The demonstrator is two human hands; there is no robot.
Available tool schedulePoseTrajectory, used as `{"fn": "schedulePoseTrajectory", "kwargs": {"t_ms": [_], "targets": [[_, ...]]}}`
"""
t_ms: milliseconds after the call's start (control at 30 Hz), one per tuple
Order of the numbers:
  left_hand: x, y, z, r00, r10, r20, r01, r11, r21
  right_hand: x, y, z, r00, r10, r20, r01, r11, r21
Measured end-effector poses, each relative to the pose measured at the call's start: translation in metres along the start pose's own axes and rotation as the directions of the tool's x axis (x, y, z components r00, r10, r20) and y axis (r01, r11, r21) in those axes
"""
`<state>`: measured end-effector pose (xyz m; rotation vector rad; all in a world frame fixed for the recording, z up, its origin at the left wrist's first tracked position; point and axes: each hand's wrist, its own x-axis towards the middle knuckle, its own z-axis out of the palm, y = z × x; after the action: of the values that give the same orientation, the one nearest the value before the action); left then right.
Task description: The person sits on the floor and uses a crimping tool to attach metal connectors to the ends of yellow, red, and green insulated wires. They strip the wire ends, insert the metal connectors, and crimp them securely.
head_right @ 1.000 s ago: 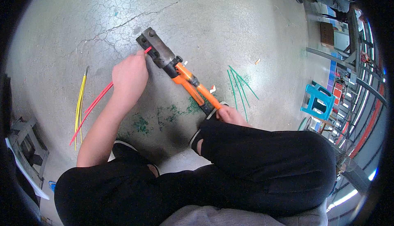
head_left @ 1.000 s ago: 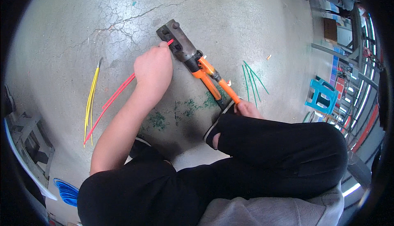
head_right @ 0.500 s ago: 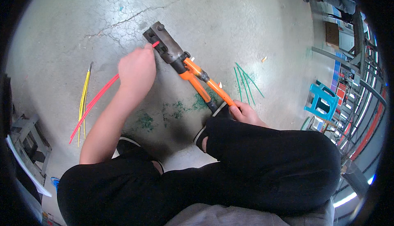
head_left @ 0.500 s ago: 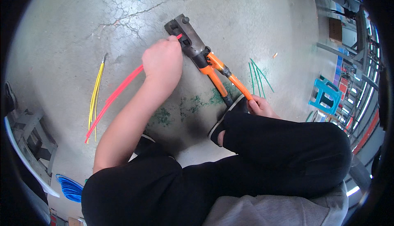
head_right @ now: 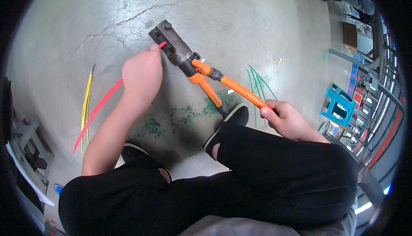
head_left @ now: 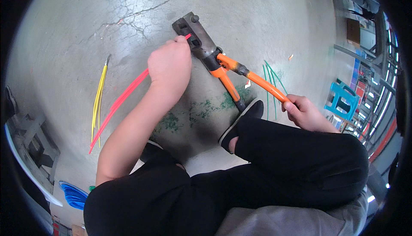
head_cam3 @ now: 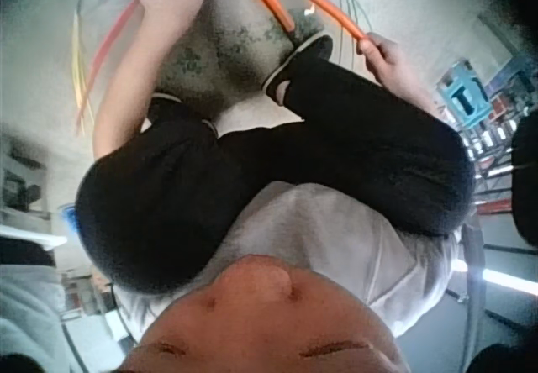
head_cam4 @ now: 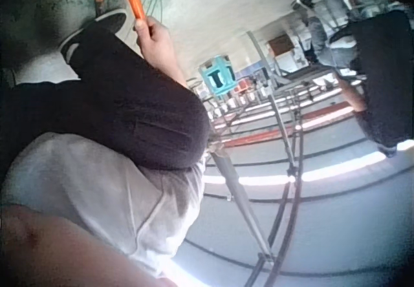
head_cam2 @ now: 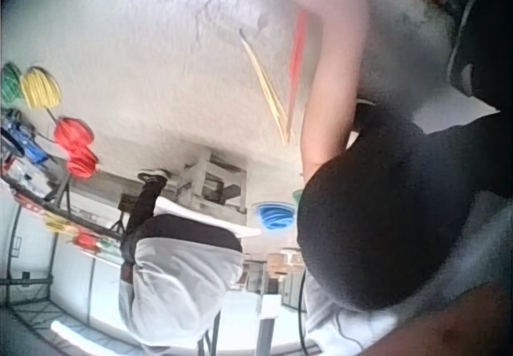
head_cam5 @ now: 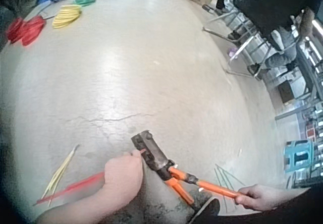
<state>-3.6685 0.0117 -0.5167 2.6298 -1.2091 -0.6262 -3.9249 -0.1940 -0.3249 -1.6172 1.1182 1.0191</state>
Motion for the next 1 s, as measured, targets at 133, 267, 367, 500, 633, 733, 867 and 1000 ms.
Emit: {"fn": "schedulePoseTrajectory", "kwargs": {"t_ms": [133, 267, 367, 500, 633, 733, 867, 1000], "targets": [[0.005, 0.004, -0.005, 0.999, 0.045, 0.010, -0.045, 0.999, -0.008, 0.023, 0.061, 0.023, 0.995, -0.091, -0.049, 0.092, 0.996, 0.015], [0.001, 0.000, -0.004, 0.999, 0.036, -0.006, -0.036, 0.999, 0.009, 0.066, 0.115, 0.076, 0.932, -0.316, -0.176, 0.326, 0.945, 0.028], [-0.001, -0.003, -0.006, 0.999, 0.047, -0.011, -0.047, 0.999, 0.024, 0.087, 0.121, 0.091, 0.941, -0.279, -0.193, 0.306, 0.944, 0.126], [0.005, 0.003, -0.003, 0.998, 0.048, -0.028, -0.048, 0.999, 0.019, 0.085, 0.136, 0.084, 0.929, -0.331, -0.168, 0.340, 0.940, 0.026], [0.001, 0.001, 0.001, 1.000, 0.011, -0.010, -0.011, 1.000, -0.020, 0.041, 0.067, 0.021, 0.999, 0.024, -0.047, -0.027, 0.999, -0.045], [-0.001, -0.002, 0.003, 1.000, 0.015, -0.021, -0.015, 1.000, -0.018, -0.001, -0.024, -0.007, 0.973, 0.228, 0.026, -0.229, 0.973, 0.008], [0.001, 0.005, 0.003, 0.997, 0.016, -0.074, -0.019, 0.999, -0.040, -0.010, -0.025, -0.002, 0.993, 0.117, -0.026, -0.118, 0.992, -0.035], [0.000, 0.005, -0.009, 0.999, 0.047, 0.004, -0.047, 0.997, 0.053, -0.008, -0.017, -0.005, 0.999, 0.043, 0.001, -0.043, 0.999, -0.009]]}}
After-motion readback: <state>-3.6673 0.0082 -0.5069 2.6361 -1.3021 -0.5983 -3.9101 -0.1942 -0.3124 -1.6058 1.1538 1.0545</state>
